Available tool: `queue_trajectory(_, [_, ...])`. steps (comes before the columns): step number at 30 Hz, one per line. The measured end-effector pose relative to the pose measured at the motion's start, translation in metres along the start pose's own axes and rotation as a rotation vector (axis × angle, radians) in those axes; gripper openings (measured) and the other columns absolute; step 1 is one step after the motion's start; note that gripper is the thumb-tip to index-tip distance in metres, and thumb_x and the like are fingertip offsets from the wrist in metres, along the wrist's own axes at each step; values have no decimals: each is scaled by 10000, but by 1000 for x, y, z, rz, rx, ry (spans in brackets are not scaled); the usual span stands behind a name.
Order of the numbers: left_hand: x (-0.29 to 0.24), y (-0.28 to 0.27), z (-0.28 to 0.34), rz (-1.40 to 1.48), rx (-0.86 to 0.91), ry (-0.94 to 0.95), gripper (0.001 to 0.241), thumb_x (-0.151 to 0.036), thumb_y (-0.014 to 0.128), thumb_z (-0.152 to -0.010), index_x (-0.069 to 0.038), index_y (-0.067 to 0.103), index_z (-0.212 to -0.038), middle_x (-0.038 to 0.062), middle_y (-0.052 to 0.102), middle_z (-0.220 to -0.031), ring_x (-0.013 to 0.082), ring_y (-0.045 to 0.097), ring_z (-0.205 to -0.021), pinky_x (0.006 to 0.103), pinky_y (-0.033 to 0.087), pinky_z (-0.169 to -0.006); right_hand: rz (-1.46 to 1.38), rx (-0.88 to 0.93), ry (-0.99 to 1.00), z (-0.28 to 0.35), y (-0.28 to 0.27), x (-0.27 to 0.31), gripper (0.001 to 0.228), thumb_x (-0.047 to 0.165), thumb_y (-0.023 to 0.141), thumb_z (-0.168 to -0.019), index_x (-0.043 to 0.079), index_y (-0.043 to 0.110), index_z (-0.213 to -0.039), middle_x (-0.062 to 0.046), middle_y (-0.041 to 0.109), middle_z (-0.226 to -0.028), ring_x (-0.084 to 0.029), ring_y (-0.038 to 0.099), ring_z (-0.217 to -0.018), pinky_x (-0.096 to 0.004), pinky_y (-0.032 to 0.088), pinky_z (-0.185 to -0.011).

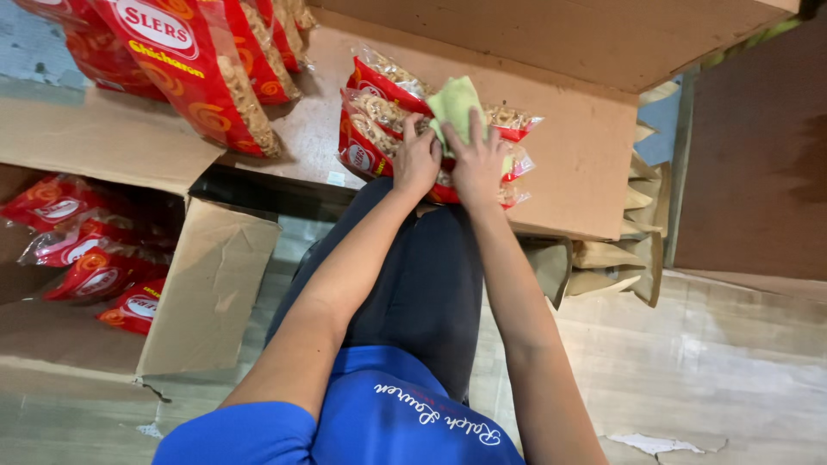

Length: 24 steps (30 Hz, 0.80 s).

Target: The person wipes the exterior of multiple plastic snack bags with a green cloth while they are placed on a cardboard surface.

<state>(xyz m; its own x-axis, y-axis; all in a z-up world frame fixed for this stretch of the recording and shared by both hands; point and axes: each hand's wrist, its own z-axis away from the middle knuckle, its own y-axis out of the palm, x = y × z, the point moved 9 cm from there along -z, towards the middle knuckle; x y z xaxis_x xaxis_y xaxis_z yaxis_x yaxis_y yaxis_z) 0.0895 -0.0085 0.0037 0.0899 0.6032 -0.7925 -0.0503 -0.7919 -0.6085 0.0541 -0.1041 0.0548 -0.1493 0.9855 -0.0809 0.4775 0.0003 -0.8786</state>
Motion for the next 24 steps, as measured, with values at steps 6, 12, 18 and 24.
queue_trajectory(6, [3,4,0,-24,1,-2,134,-199,590,-993,-74,615,-951,39,357,-1475,524,706,-916,648,596,-779,111,55,59,28,9,-56,657,67,619,-773,402,680,-1336,-157,574,-1424,-416,572,-1067,-462,440,-741])
queue_trajectory(12, [6,6,0,-32,1,-19,135,-222,598,-996,-93,605,-956,-5,353,-1472,497,716,-920,635,601,-771,111,193,248,71,18,-115,583,86,602,-899,412,635,-1381,-129,507,-1481,-403,535,-1151,-467,472,-792])
queue_trajectory(18, [-32,-9,5,-234,-132,238,371,8,687,-882,-66,532,-1211,145,362,-1400,459,636,-1101,513,617,-729,-223,373,615,105,42,-146,657,63,659,-907,439,587,-1440,-109,566,-1404,-428,599,-1173,-521,528,-925])
queue_trajectory(24, [-80,46,2,-351,-18,731,484,-210,655,-894,-89,566,-1354,102,528,-1367,317,450,-1348,538,365,-1089,-681,400,823,136,67,-154,647,-29,573,-940,284,539,-1505,-204,567,-1385,-456,576,-1272,-535,448,-1078])
